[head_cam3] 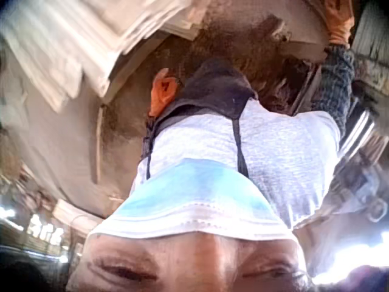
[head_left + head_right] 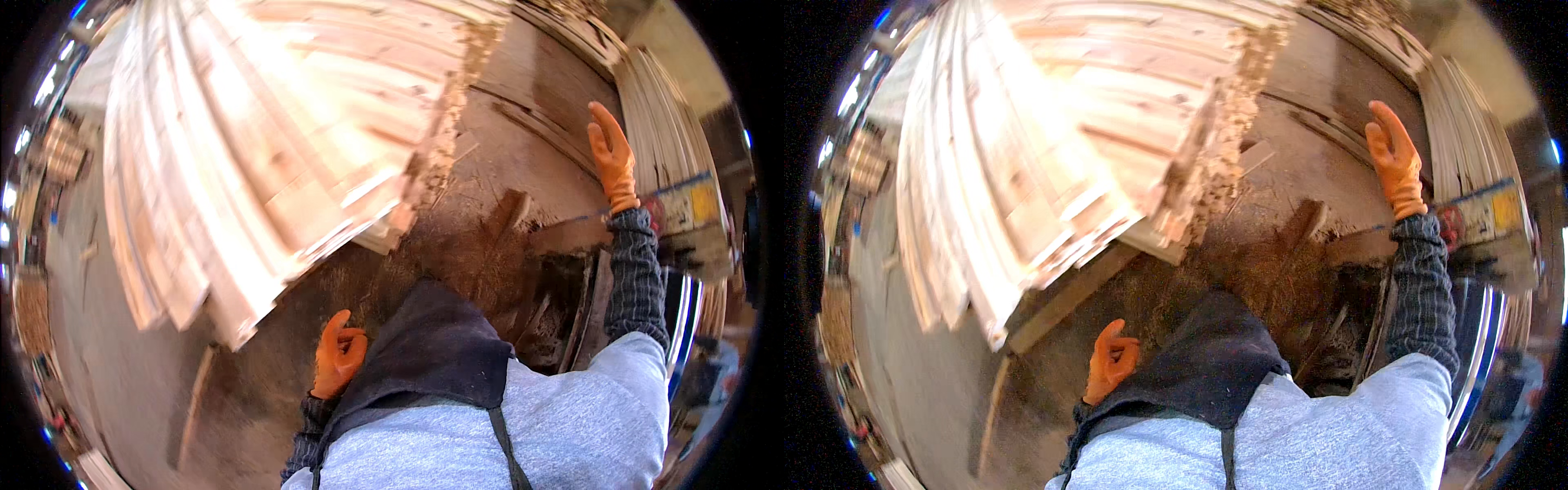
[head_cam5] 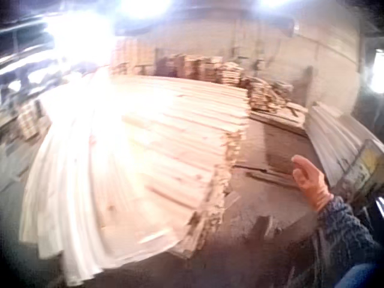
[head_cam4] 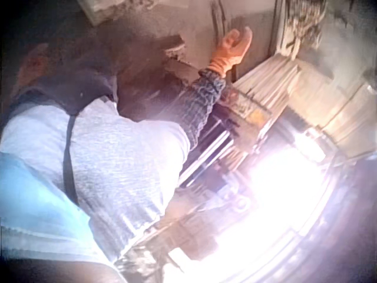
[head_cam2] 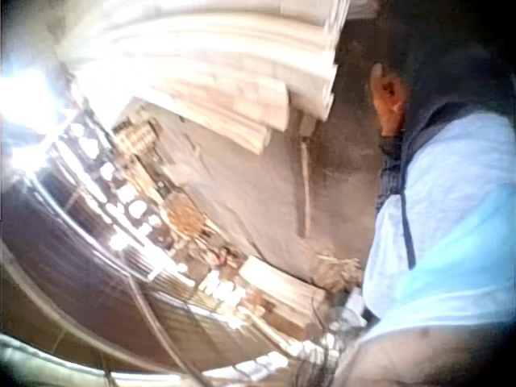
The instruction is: The person picks up several wooden planks from a large stack and feeds them into a sanding machine while a second person receives them on the other side.
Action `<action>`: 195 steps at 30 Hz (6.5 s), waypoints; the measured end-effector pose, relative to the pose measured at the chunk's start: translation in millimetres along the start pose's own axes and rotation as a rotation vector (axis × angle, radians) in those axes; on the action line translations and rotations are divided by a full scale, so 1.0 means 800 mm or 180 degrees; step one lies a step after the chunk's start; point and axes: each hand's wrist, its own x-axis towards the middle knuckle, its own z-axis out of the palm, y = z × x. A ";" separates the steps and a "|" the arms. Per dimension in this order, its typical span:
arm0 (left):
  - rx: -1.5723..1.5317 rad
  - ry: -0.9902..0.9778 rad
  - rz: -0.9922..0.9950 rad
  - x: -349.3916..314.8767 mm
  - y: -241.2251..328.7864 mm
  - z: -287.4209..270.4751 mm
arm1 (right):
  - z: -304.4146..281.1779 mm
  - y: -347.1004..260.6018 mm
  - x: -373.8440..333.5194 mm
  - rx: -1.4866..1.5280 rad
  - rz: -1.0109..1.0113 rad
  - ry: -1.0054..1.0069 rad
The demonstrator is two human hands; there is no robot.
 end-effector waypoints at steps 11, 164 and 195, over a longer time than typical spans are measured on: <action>-0.0095 -0.1107 0.0827 0.285 0.128 0.256 | -0.070 0.207 -0.120 -0.0325 0.0956 0.0499; -0.1869 0.4352 -0.1389 -0.232 -0.110 0.323 | 0.357 -0.005 0.261 0.1848 -0.2281 -0.1721; -0.1988 0.2927 0.0811 0.059 0.058 -0.319 | 0.241 -0.051 0.105 0.0971 -0.0276 0.0006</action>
